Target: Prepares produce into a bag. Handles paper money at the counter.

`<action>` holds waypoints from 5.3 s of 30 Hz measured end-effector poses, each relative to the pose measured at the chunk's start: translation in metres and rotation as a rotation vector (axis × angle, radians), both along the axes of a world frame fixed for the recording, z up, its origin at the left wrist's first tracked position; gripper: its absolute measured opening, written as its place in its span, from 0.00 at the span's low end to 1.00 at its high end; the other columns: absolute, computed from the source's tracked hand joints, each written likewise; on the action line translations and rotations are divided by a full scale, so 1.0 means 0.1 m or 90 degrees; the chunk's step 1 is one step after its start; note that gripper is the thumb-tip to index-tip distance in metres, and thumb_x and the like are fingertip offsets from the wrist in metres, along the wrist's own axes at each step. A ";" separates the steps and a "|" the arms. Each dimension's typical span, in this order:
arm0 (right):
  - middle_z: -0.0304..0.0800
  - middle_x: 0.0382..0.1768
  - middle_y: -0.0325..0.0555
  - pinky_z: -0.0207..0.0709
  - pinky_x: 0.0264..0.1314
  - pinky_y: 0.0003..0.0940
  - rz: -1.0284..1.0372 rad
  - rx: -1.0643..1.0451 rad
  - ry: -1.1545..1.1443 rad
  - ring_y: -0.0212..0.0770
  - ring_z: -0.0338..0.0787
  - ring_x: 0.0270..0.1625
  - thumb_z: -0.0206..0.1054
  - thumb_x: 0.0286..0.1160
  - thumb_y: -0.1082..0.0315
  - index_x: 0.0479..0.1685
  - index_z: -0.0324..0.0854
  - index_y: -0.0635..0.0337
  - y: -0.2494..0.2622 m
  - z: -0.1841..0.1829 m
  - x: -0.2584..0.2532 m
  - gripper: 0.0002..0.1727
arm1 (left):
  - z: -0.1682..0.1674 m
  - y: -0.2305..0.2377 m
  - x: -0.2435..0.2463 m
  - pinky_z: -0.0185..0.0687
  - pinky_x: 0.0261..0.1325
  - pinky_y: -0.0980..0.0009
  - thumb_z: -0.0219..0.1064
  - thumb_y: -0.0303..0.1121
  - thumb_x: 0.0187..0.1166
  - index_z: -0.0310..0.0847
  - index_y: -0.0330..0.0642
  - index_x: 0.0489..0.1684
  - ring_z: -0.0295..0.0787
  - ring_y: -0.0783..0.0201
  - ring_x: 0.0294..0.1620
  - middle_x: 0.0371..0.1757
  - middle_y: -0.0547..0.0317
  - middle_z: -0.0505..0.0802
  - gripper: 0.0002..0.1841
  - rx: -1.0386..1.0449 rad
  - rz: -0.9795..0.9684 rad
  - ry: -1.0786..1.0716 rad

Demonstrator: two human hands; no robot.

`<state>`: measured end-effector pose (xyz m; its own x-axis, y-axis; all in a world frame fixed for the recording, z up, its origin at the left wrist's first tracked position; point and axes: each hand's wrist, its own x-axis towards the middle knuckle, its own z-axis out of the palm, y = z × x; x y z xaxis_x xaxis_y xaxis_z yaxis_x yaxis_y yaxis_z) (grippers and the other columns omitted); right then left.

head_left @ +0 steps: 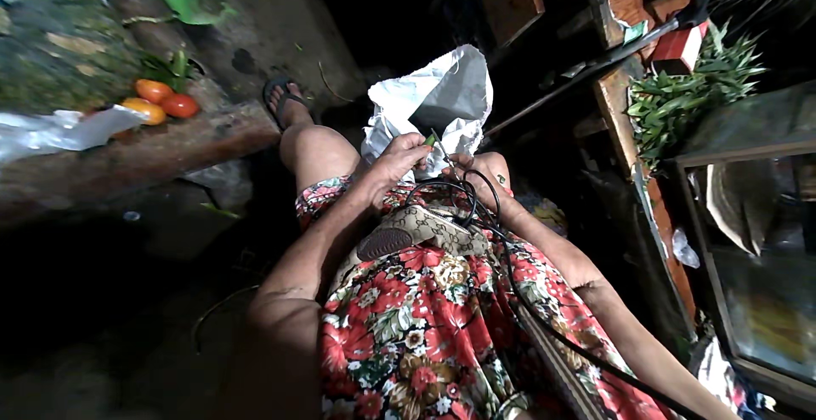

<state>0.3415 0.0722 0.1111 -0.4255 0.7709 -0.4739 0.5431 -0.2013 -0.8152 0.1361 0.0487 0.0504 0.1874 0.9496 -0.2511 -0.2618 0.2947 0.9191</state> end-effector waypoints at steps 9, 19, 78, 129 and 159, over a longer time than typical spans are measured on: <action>0.90 0.38 0.45 0.84 0.41 0.28 -0.030 -0.023 0.036 0.31 0.87 0.35 0.66 0.84 0.64 0.66 0.77 0.67 -0.01 -0.01 0.05 0.19 | -0.08 0.02 0.00 0.81 0.40 0.72 0.59 0.31 0.89 0.77 0.37 0.39 0.81 0.69 0.29 0.27 0.61 0.83 0.08 0.003 0.039 0.015; 0.91 0.38 0.43 0.81 0.46 0.25 0.008 -0.011 0.010 0.27 0.86 0.37 0.66 0.85 0.65 0.64 0.79 0.67 -0.01 0.06 -0.02 0.17 | -0.08 0.01 -0.01 0.79 0.37 0.72 0.59 0.30 0.87 0.76 0.39 0.32 0.79 0.70 0.27 0.24 0.63 0.81 0.11 0.032 -0.003 0.020; 0.91 0.34 0.43 0.83 0.39 0.25 -0.026 0.084 -0.007 0.28 0.87 0.31 0.67 0.84 0.65 0.64 0.80 0.67 0.06 0.04 -0.03 0.18 | -0.03 0.00 -0.03 0.75 0.33 0.76 0.55 0.30 0.90 0.76 0.39 0.34 0.75 0.72 0.24 0.23 0.65 0.78 0.11 -0.015 -0.017 0.020; 0.91 0.39 0.42 0.80 0.44 0.23 0.020 0.021 -0.001 0.24 0.85 0.36 0.68 0.83 0.64 0.63 0.80 0.67 -0.04 0.11 -0.04 0.18 | -0.02 0.00 -0.04 0.76 0.38 0.72 0.55 0.31 0.90 0.78 0.37 0.39 0.75 0.70 0.28 0.27 0.62 0.79 0.10 -0.023 0.005 0.071; 0.91 0.41 0.44 0.82 0.47 0.25 0.020 0.018 -0.030 0.26 0.87 0.39 0.70 0.80 0.65 0.65 0.80 0.67 -0.04 0.09 -0.01 0.19 | -0.04 0.01 -0.04 0.77 0.34 0.76 0.57 0.31 0.90 0.80 0.36 0.42 0.78 0.71 0.26 0.28 0.61 0.83 0.09 -0.033 -0.004 0.050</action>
